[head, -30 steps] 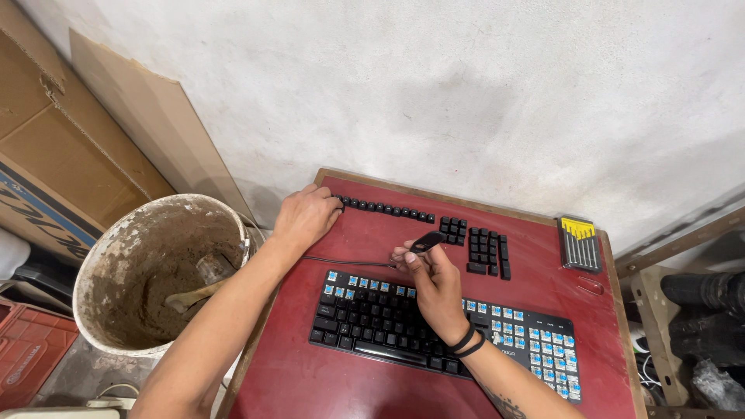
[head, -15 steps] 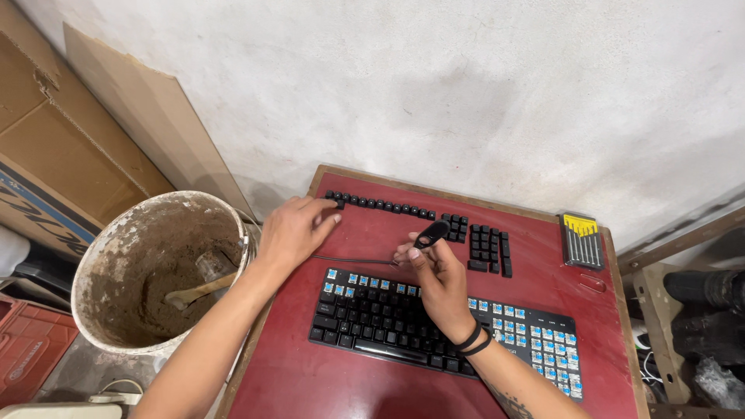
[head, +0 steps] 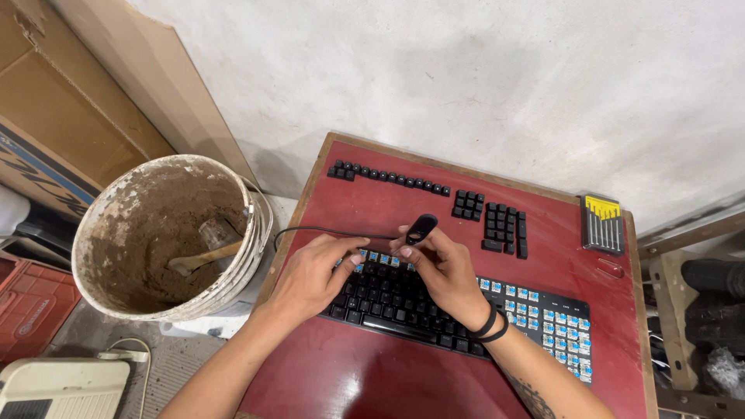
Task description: The person uses a keycap puller to remove keycaps from a mechanical keyboard one by one. The removed keycaps are placed in neat rows on the red table surface next to the keyboard.
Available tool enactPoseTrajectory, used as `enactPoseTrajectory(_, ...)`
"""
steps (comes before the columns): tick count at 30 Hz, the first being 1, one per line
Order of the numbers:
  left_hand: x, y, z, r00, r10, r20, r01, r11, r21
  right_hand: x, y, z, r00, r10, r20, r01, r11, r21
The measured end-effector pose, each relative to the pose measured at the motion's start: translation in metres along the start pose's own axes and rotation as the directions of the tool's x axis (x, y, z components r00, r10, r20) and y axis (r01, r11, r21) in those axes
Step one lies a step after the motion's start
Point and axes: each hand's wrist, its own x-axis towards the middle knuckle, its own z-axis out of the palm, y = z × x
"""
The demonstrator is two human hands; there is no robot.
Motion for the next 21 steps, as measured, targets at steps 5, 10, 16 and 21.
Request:
enactPoseTrajectory(5, -0.004, -0.009, 0.003, 0.999, -0.006, -0.045, 0.005, 0.999, -0.032, 0.004, -0.012, 0.011, 0.993, -0.006, 0.114, 0.011, 0.999, -0.047)
enactPoseTrajectory(10, -0.011, -0.016, 0.001, 0.992, -0.039, -0.12, 0.03, 0.996, -0.08, 0.011, -0.022, 0.019, 0.987, 0.009, 0.158, 0.001, 0.998, -0.062)
enactPoseTrajectory(16, -0.013, -0.024, 0.001, 0.986, -0.079, -0.149, 0.055, 0.986, -0.155, 0.012, -0.021, 0.032, 0.987, 0.003, 0.162, 0.01, 0.997, -0.08)
enactPoseTrajectory(21, -0.012, -0.025, 0.002, 0.983, -0.062, -0.174, 0.032, 0.985, -0.172, 0.009, -0.012, 0.036, 0.982, -0.027, 0.186, 0.05, 0.992, -0.116)
